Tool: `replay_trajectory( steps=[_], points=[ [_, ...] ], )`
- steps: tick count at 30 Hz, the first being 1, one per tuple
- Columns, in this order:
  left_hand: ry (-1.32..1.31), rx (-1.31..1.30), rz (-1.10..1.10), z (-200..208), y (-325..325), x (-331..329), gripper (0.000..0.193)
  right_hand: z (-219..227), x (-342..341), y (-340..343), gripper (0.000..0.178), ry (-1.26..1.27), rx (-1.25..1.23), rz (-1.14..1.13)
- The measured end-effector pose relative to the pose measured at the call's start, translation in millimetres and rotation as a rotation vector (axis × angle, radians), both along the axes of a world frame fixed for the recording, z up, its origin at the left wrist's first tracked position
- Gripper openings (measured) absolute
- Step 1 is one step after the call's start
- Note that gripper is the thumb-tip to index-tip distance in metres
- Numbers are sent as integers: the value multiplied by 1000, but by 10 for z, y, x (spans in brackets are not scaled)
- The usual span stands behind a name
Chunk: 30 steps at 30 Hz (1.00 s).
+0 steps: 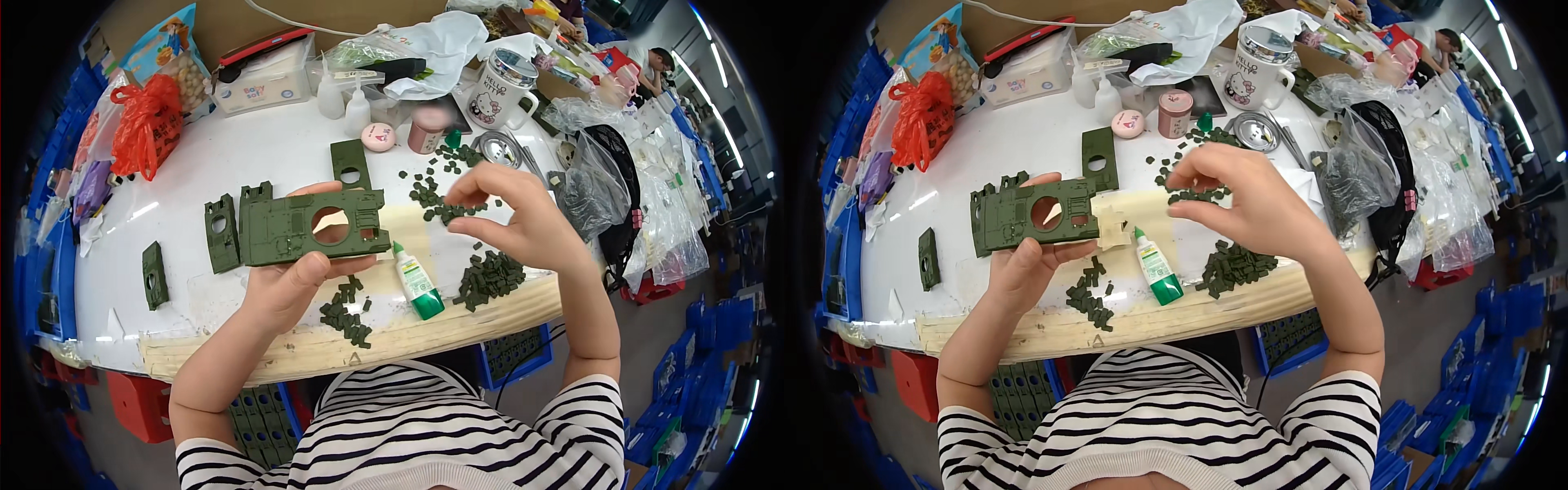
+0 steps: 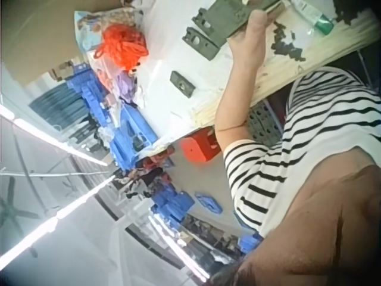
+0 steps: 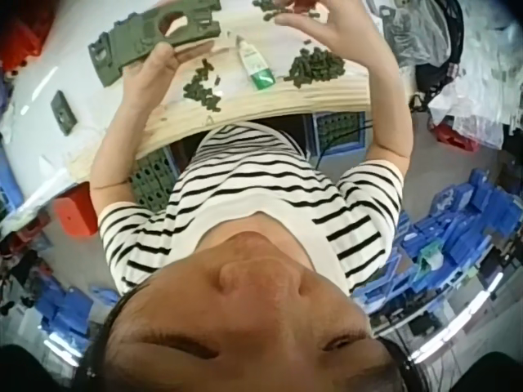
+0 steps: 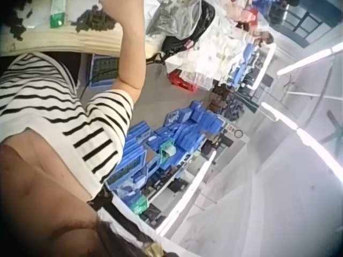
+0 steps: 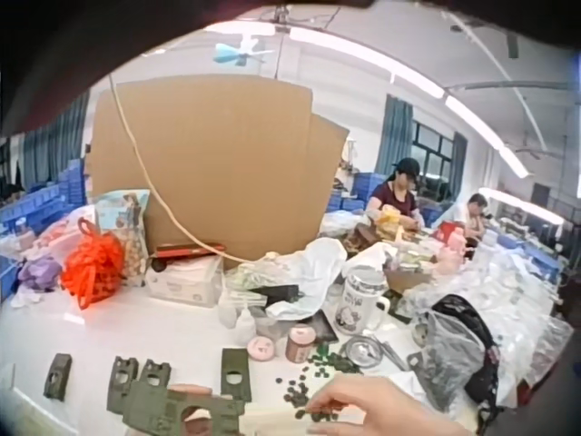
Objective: Applying glue and attaching small parts to plastic toy tank models at a workbench.
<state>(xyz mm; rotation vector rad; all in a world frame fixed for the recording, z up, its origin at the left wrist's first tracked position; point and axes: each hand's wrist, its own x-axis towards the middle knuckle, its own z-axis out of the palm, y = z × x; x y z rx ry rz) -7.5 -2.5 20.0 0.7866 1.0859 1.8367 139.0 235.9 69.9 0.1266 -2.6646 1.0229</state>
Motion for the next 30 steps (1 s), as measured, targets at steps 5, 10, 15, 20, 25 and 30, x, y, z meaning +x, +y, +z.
replay_trajectory(
  steps=[5, 10, 15, 20, 25, 30],
  points=[
    [-10, 37, -15, -26, 32, -18, 77, -175, 283, 203, 11, -301, 76, -85],
    [-17, 28, -37, -38, 35, -17, 76, -466, 250, 375, 12, -426, 29, -104],
    [-31, 36, -59, -14, 38, -41, 73, -474, 227, 393, 10, -461, 119, -53],
    [-72, 95, -60, -67, 40, -50, 68, -469, 332, 219, 8, -368, 202, -63],
    [-136, 153, -130, -77, 19, -72, 54, -242, 239, -3, 17, -96, 223, -148],
    [-108, 128, -58, -22, 54, -115, 60, 88, -54, -179, 12, 167, -16, -122]
  ],
)
